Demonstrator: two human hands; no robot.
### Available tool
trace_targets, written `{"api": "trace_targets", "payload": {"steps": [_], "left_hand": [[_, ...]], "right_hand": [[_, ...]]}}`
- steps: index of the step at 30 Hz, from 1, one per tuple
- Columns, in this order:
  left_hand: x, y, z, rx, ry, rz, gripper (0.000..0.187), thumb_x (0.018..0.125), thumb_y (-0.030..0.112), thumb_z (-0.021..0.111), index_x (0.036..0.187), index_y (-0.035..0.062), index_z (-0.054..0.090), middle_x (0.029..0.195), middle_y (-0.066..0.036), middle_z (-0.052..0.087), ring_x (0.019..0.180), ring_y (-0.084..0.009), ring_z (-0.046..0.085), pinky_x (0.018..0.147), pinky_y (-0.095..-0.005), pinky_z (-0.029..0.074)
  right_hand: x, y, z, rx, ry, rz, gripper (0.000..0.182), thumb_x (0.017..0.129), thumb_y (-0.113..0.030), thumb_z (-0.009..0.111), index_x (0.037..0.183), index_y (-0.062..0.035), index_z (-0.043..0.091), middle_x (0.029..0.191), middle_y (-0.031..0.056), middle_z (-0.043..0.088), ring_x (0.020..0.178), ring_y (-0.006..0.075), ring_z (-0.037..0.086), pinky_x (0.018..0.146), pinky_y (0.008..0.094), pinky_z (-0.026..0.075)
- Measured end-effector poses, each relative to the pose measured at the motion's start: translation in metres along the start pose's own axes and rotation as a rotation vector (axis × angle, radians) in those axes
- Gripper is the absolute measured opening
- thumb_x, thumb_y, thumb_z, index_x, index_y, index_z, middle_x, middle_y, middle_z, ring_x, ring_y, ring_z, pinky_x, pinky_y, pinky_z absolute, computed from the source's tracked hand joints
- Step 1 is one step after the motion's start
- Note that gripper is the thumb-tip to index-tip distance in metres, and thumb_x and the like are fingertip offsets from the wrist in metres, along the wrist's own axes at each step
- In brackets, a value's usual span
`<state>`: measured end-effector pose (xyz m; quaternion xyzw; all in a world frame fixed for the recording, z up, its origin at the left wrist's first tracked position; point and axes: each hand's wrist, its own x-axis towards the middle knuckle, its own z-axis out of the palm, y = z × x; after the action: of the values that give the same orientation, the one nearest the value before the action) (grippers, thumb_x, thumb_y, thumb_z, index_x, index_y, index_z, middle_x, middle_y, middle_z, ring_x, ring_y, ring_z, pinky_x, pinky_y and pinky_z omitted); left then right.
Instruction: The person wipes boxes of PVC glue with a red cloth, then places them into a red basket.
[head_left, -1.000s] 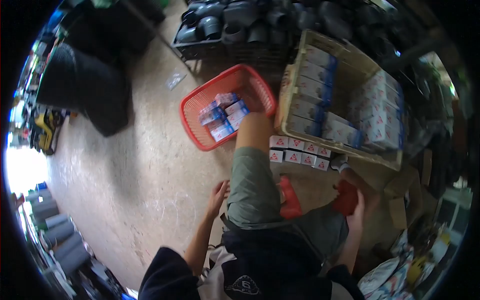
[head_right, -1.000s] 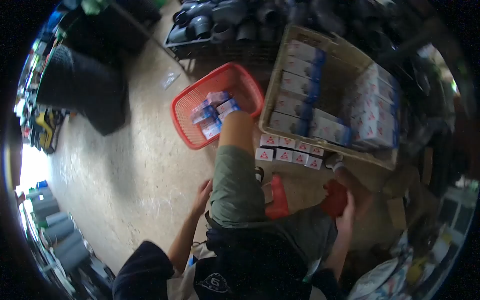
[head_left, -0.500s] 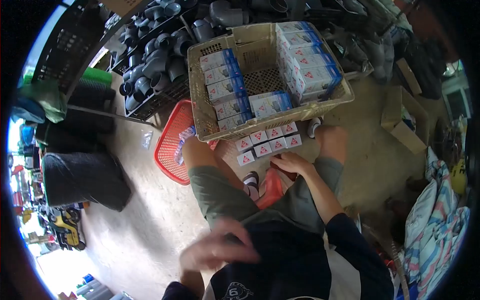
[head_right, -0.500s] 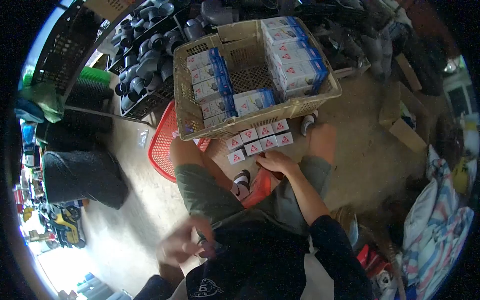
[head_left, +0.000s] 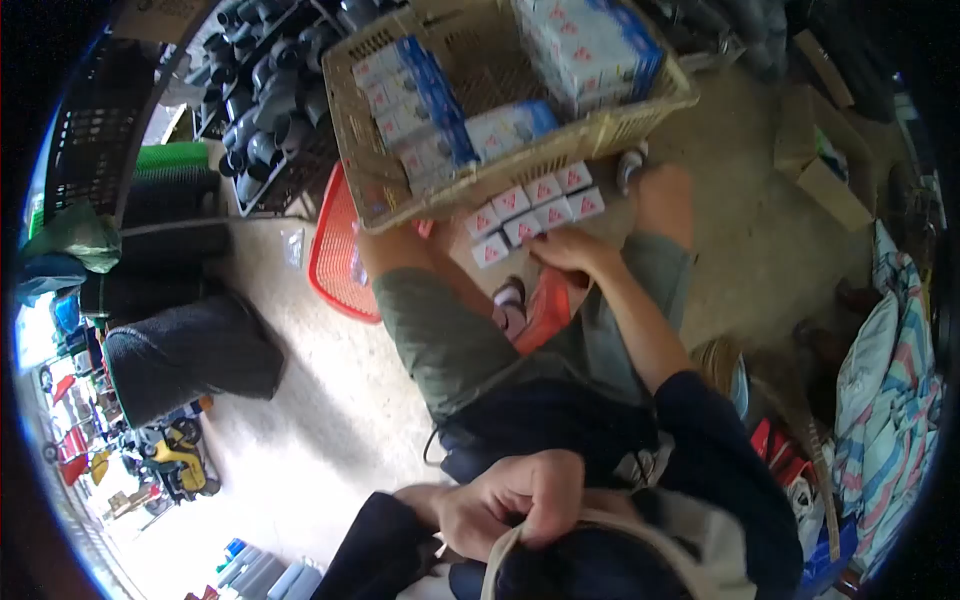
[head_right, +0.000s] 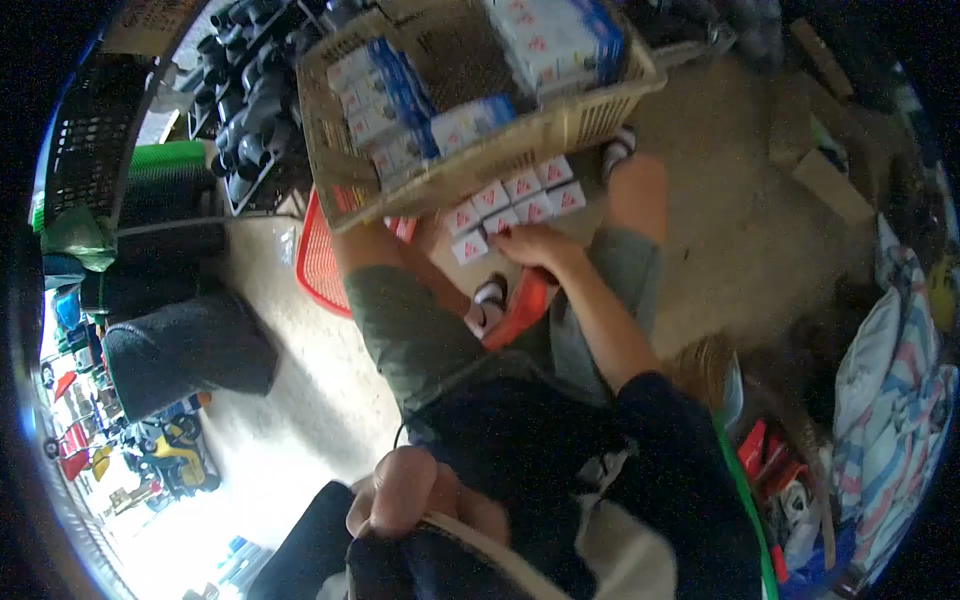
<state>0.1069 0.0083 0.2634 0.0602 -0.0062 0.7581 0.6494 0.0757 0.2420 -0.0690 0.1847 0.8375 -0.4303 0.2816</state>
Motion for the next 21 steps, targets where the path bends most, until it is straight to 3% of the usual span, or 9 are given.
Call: {"api": "trace_targets", "payload": {"steps": [4, 6, 7, 13, 21], "left_hand": [[0.017, -0.027, -0.005, -0.008, -0.105, 0.215, 0.018, 0.095, 0.020, 0.066, 0.095, 0.0083, 0.052, 0.102, -0.017, 0.057, 0.091, -0.0246, 0.049, 0.084, -0.0366, 0.030], [0.037, -0.045, -0.002, 0.054, -0.064, 0.466, 0.011, 0.099, 0.022, 0.057, 0.091, 0.0146, 0.058, 0.090, -0.007, 0.063, 0.081, -0.0212, 0.052, 0.079, -0.0348, 0.035], [0.046, -0.054, 0.000, 0.086, -0.035, 0.589, 0.016, 0.101, 0.023, 0.052, 0.089, 0.0177, 0.061, 0.084, -0.002, 0.066, 0.075, -0.0196, 0.054, 0.076, -0.0340, 0.037], [0.050, -0.046, -0.006, 0.006, -0.173, 0.475, 0.016, 0.101, 0.020, 0.052, 0.089, 0.0171, 0.062, 0.084, -0.003, 0.066, 0.074, -0.0196, 0.053, 0.074, -0.0334, 0.037], [0.054, -0.046, -0.004, -0.021, -0.236, 0.488, 0.017, 0.101, 0.017, 0.051, 0.088, 0.0163, 0.062, 0.086, -0.003, 0.066, 0.072, -0.0196, 0.051, 0.070, -0.0327, 0.037]], "right_hand": [[-0.008, -0.002, -0.008, -0.066, -0.071, 0.070, 0.075, 0.094, -0.064, 0.039, 0.120, 0.0017, 0.065, 0.120, 0.0309, 0.062, 0.117, 0.0419, 0.059, 0.102, 0.0460, 0.044], [-0.012, -0.007, -0.009, -0.104, -0.028, 0.070, 0.074, 0.094, -0.062, 0.039, 0.120, 0.0022, 0.065, 0.120, 0.0310, 0.062, 0.116, 0.0424, 0.060, 0.102, 0.0458, 0.044], [-0.013, -0.013, -0.014, -0.099, -0.024, 0.075, 0.074, 0.094, -0.062, 0.038, 0.120, 0.0023, 0.065, 0.119, 0.0308, 0.062, 0.116, 0.0426, 0.059, 0.102, 0.0456, 0.044], [-0.023, -0.017, -0.014, -0.064, -0.083, 0.081, 0.074, 0.094, -0.062, 0.037, 0.120, 0.0022, 0.065, 0.119, 0.0297, 0.063, 0.116, 0.0426, 0.059, 0.102, 0.0449, 0.044], [-0.012, -0.008, -0.010, -0.066, -0.084, 0.101, 0.077, 0.093, -0.064, 0.037, 0.120, 0.0028, 0.065, 0.121, 0.0287, 0.063, 0.114, 0.0418, 0.061, 0.100, 0.0438, 0.045]]}}
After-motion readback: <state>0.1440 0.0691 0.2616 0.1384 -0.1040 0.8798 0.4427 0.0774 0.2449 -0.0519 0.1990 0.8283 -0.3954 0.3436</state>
